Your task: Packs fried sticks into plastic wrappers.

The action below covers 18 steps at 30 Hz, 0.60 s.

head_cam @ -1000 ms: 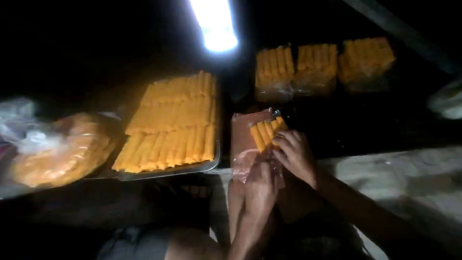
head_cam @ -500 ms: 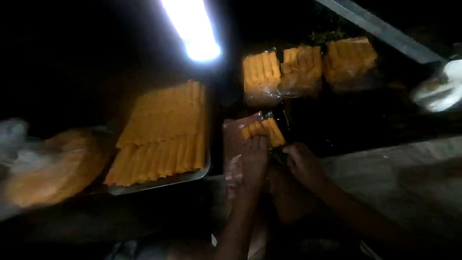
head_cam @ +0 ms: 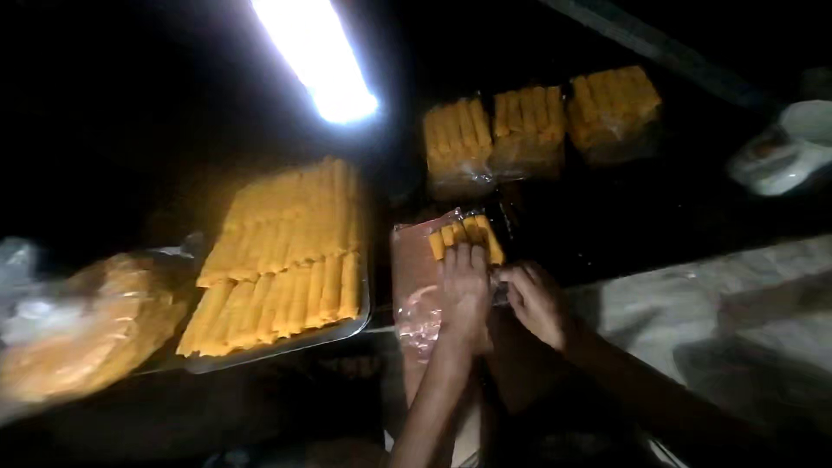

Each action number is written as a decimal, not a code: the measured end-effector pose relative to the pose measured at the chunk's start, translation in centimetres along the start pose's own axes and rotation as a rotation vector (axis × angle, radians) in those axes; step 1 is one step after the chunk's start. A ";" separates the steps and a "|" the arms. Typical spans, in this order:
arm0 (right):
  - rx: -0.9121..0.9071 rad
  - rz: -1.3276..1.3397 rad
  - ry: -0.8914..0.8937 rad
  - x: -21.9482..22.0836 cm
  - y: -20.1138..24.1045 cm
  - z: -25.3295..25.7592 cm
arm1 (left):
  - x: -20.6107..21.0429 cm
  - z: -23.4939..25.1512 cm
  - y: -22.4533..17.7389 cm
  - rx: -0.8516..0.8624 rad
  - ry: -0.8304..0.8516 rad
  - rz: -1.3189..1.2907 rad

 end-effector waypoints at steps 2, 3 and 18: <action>0.012 0.014 0.003 -0.1 0.1 0.0 | 0.6 0.2 -0.2 0.012 -0.023 0.011; 0.026 0.021 0.021 -0.2 0.2 0.0 | 0.8 0.4 -0.2 0.001 -0.006 0.009; -0.063 0.082 -0.167 -3.7 0.1 1.1 | -7.0 -3.4 -0.9 -0.129 0.153 0.012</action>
Point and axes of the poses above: each hand's wrist, its own z-axis towards the middle knuckle, its own x-axis out of the palm, y = z × x, the point moved 7 cm from there along z, towards the middle knuckle, and after that the axes turned 10 degrees about -y, right-handed, at the moved point
